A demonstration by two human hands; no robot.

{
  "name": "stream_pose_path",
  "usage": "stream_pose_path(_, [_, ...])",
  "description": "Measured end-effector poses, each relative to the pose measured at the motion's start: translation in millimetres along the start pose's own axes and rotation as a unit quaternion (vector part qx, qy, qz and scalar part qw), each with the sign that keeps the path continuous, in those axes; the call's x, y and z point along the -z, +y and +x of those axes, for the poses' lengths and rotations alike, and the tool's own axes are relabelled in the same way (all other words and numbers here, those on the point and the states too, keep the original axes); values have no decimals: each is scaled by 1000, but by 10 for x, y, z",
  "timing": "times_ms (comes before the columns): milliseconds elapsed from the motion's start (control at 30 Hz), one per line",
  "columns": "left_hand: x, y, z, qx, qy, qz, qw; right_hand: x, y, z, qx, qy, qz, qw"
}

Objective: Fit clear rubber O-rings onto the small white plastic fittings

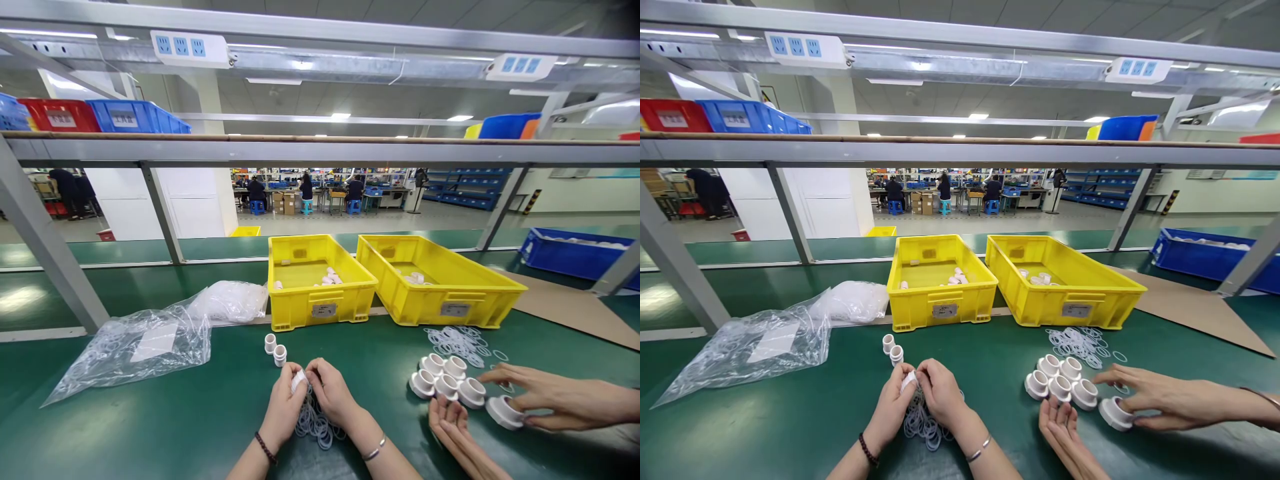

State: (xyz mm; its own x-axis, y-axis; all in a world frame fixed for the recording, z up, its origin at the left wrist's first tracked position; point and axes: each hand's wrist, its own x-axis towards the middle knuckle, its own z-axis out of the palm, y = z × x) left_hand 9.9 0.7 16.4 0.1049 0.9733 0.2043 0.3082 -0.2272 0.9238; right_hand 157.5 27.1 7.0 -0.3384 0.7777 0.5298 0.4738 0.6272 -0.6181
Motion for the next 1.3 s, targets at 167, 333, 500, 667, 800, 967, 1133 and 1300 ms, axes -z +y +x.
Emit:
stream_pose_path(167, [-21, -9, -16, 9, -12, 1, 1000, -30, 31, -3, -10, 5, 25, 1000])
stream_pose_path(333, [-8, 14, -5, 4, -24, 26, 999, -64, 45, 8, -51, 14, 94, 994])
stream_pose_path(500, [20, 67, -16, -38, -42, 71, 996, -111, 84, 41, -122, -4, 228, 966])
stream_pose_path(667, [57, 62, -46, -91, -50, 134, 986, -127, 73, 88, -178, -14, 365, 914])
stream_pose_path(800, [64, 15, -68, -136, -55, 114, 982, -133, -7, 90, -257, -22, 518, 816])
stream_pose_path(967, [22, -20, -83, -173, -33, 56, 983, -138, -62, 72, -305, -28, 611, 730])
stream_pose_path(1133, [-35, -54, -112, -143, 17, -19, 989, -114, -132, 77, -291, -13, 653, 700])
stream_pose_path(1300, [-94, -64, -118, -86, 65, -105, 989, -111, -189, 74, -277, 0, 640, 716])
